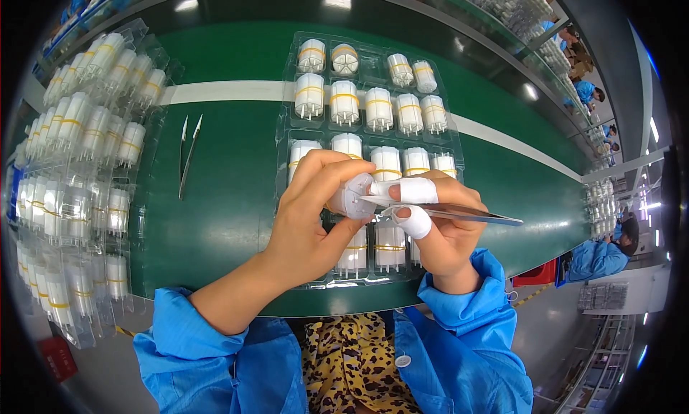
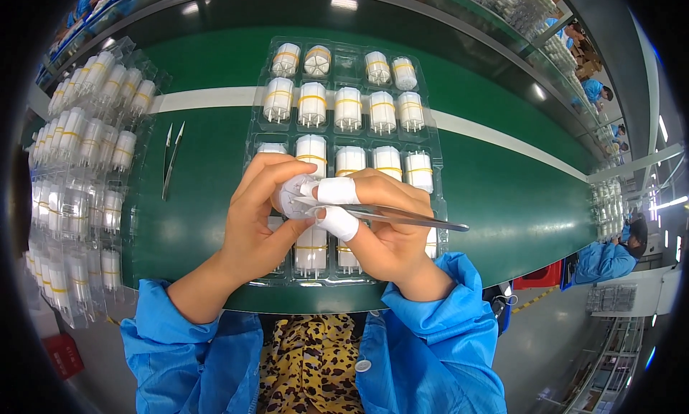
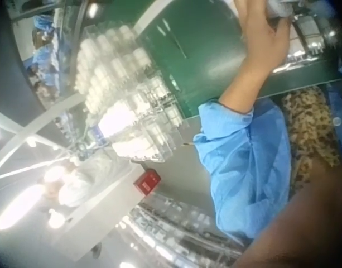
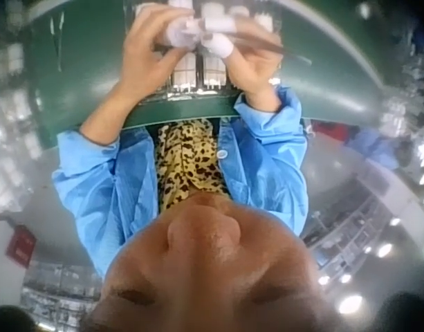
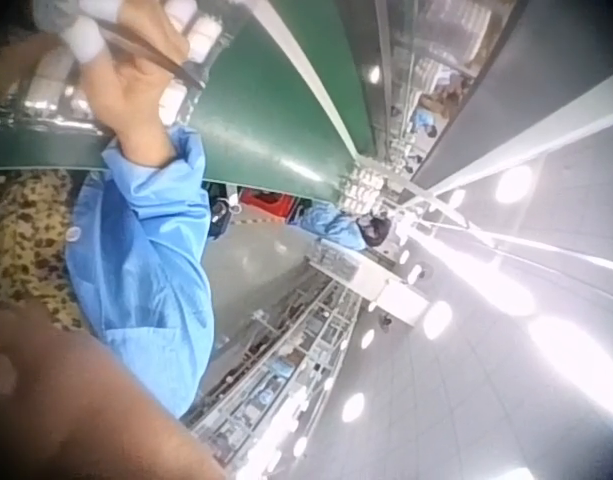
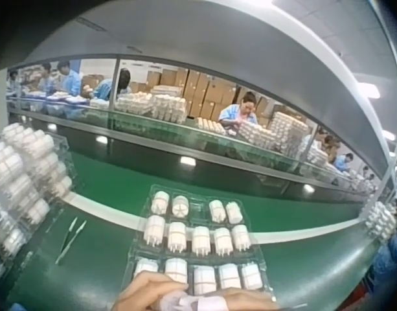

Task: The person adjusts small electronic components in a plastic blister tray using tweezers.

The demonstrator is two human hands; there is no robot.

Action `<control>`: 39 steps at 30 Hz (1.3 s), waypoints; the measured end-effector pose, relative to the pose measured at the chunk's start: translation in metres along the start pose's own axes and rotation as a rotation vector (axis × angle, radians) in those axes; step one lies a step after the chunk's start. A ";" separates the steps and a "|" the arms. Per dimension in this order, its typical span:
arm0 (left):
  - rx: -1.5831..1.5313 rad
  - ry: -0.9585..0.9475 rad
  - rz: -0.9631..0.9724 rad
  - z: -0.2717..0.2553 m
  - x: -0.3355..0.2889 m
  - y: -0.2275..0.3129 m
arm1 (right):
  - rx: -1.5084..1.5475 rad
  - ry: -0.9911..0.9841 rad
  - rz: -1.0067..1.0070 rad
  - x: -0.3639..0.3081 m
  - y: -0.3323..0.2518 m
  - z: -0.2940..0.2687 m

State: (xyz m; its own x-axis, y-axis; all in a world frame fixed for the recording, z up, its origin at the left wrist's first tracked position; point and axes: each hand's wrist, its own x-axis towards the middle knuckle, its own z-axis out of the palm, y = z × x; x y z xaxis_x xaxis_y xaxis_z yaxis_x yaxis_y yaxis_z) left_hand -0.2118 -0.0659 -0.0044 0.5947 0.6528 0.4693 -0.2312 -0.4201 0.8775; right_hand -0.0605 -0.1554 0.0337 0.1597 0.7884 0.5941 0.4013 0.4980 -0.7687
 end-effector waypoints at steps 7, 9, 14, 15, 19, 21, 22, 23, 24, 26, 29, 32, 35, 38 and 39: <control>0.090 0.016 0.024 -0.002 -0.001 0.001 | -0.077 -0.024 -0.006 0.002 -0.002 0.001; 0.122 0.016 0.035 -0.003 0.001 0.001 | -0.082 -0.023 -0.005 0.003 -0.001 0.000; 0.200 -0.025 0.086 -0.005 0.000 -0.002 | -0.089 -0.035 -0.017 0.001 0.001 0.000; 0.200 -0.024 0.085 -0.005 0.000 -0.002 | -0.075 -0.031 -0.010 0.001 0.001 0.000; 0.208 -0.027 0.082 -0.006 0.001 -0.001 | -0.052 -0.016 0.006 0.001 0.001 0.000; 0.218 -0.029 0.091 -0.006 0.001 0.000 | -0.044 -0.012 -0.006 0.001 0.002 0.001; 0.227 -0.024 0.104 -0.007 0.001 0.000 | -0.035 -0.009 -0.017 0.001 0.002 0.001; 0.236 -0.019 0.116 -0.007 0.001 0.000 | -0.036 -0.009 -0.017 0.001 0.002 0.002; 0.235 -0.019 0.117 -0.006 0.001 0.000 | -0.029 -0.005 0.000 0.001 0.001 0.002; 0.187 0.017 0.115 -0.004 0.001 0.000 | -0.021 -0.002 0.016 0.000 0.001 0.003; 0.208 0.003 0.128 -0.006 0.002 0.000 | -0.024 0.004 0.028 -0.001 0.002 0.002; 0.198 -0.009 0.115 -0.006 0.002 -0.001 | -0.034 -0.013 0.013 0.000 0.001 0.001; 0.167 -0.012 0.083 -0.005 0.001 0.000 | -0.048 -0.031 0.000 0.001 0.001 0.000; 0.161 -0.018 0.056 -0.005 0.000 0.000 | -0.094 -0.050 -0.022 0.003 0.001 0.001; 0.161 -0.019 0.056 -0.005 0.000 0.001 | -0.093 -0.055 -0.024 0.003 0.001 0.001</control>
State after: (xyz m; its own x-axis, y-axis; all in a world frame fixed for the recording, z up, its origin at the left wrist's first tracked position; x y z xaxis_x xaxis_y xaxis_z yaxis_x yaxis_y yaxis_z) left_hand -0.2155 -0.0628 -0.0030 0.5995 0.6139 0.5136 -0.1389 -0.5521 0.8221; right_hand -0.0603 -0.1527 0.0346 0.1002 0.7966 0.5961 0.4864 0.4834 -0.7278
